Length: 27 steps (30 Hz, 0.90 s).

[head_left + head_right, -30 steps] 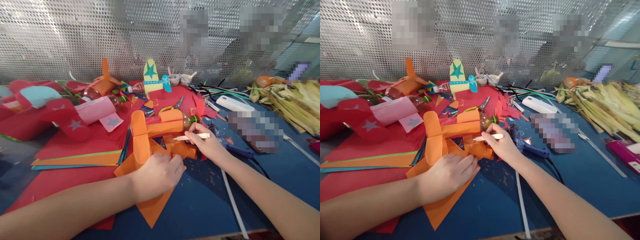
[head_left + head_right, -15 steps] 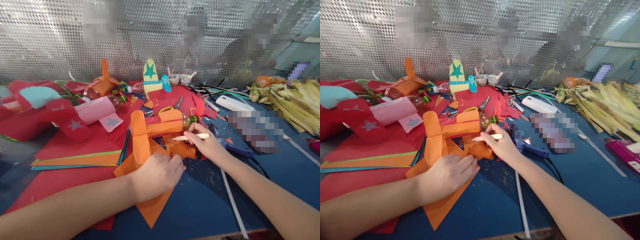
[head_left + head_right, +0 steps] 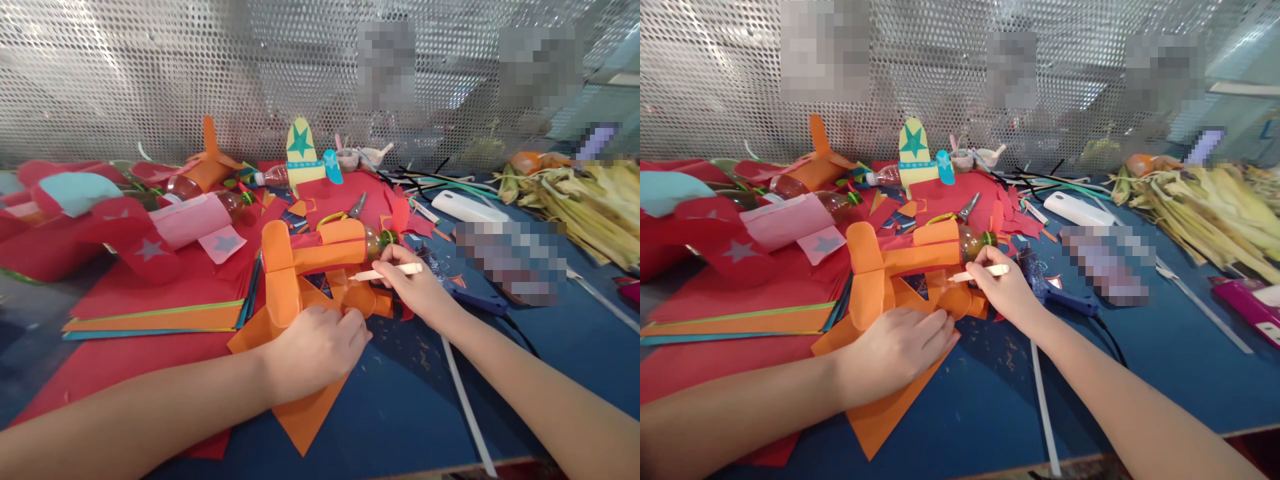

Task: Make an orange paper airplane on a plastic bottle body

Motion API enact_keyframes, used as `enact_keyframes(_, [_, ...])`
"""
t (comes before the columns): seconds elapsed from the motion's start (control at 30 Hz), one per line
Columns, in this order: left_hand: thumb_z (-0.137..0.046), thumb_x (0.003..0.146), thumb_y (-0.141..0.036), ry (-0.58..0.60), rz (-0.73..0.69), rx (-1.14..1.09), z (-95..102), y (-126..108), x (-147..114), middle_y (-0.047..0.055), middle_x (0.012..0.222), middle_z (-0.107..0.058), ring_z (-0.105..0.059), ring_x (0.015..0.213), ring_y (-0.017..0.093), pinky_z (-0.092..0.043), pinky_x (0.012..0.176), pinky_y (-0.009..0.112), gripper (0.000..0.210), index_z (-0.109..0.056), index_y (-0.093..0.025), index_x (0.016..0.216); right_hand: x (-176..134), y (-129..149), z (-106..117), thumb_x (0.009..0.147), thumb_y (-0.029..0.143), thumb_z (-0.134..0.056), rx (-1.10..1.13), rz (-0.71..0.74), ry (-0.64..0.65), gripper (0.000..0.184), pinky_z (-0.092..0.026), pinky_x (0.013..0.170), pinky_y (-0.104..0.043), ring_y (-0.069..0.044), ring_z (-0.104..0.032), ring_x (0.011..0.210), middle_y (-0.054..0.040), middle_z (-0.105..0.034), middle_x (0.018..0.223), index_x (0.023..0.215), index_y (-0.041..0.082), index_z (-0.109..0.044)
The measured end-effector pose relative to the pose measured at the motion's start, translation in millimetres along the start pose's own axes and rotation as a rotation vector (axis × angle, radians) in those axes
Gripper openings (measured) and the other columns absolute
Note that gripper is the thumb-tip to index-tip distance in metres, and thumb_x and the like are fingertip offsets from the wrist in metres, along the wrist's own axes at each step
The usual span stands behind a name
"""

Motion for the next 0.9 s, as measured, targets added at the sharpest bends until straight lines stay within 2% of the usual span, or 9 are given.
enact_keyframes(0.9, [-0.042, 0.094, -0.018, 0.001, 0.004, 0.001, 0.5, 1.4, -0.4, 0.0, 0.064, -0.058, -0.052, 0.043, 0.014, -0.036, 0.036, 0.027, 0.021, -0.058, -0.012, 0.083, -0.2, 5.2, -0.7, 0.074, 0.034, -0.053, -0.038, 0.009, 0.004, 0.022, -0.032, 0.051, -0.025, -0.011, -0.046, 0.051, 0.0084, -0.043, 0.05, 0.06, 0.023, -0.04])
Point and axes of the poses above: each hand's wrist, its own x-axis towards the middle knuckle, its own z-axis out of the back of the hand, y = z × x, the point moved 10 cm from there along x, towards the middle knuckle
